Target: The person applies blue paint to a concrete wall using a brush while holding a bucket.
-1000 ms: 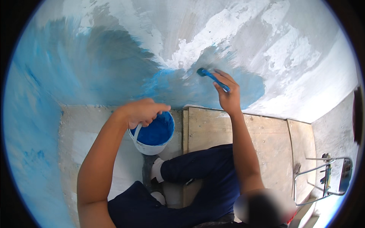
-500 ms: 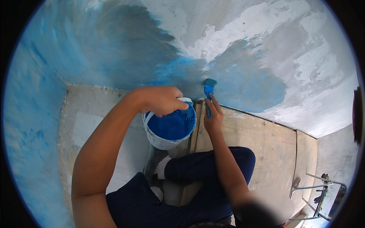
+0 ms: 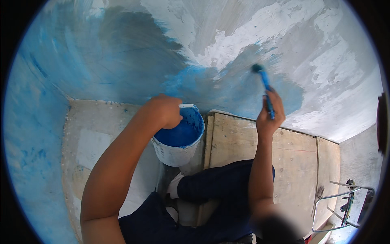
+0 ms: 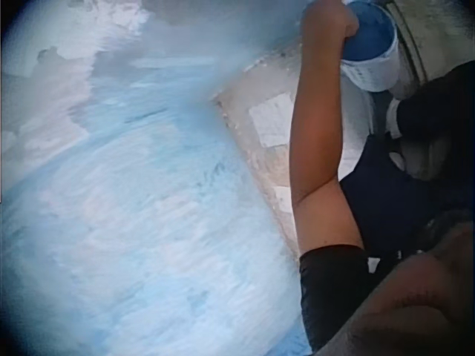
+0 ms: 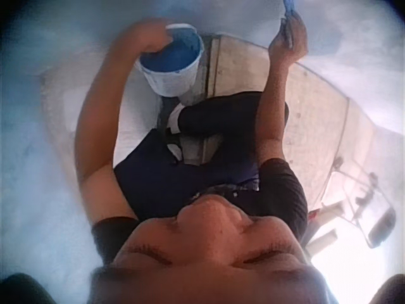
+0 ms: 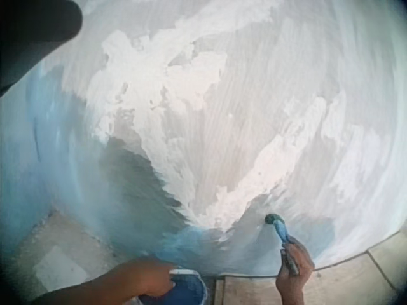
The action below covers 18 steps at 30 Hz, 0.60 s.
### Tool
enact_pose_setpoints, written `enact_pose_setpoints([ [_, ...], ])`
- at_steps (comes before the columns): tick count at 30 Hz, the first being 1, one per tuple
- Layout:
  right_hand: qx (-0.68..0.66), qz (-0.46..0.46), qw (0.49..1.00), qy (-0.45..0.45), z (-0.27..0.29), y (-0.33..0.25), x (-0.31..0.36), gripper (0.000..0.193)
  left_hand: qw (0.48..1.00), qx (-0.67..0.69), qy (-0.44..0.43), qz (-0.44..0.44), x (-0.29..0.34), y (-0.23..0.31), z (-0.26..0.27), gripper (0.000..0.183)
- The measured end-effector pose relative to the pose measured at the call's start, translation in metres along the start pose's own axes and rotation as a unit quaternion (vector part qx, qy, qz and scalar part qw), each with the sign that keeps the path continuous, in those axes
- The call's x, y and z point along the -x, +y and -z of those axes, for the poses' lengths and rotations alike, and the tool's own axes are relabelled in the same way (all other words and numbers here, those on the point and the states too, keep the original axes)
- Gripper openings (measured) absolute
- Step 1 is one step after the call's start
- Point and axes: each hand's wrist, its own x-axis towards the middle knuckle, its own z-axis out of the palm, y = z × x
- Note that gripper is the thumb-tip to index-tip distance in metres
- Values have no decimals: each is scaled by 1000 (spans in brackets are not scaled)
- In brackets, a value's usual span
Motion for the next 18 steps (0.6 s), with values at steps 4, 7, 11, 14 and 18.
enact_pose_setpoints([
  [4, 70, -23, 992, 101, -14, -12, 7, 26, 998, -51, -26, -13, 0, -9, -3, 14],
  [7, 44, -9, 999, -15, -37, 3, 58, 29, 998, -59, 10, -15, -2, -1, -6, 17],
  [11, -78, -73, 964, -242, -49, -18, 85, 31, 998, -57, 10, -11, 18, 4, 7, 32],
  [14, -47, -57, 980, -187, -33, -6, 55, 31, 995, -76, 8, -65, 28, 12, 11, 42],
  [18, 50, -22, 998, 42, 11, -10, -5, 31, 996, -13, -45, -79, 28, 15, 7, 47],
])
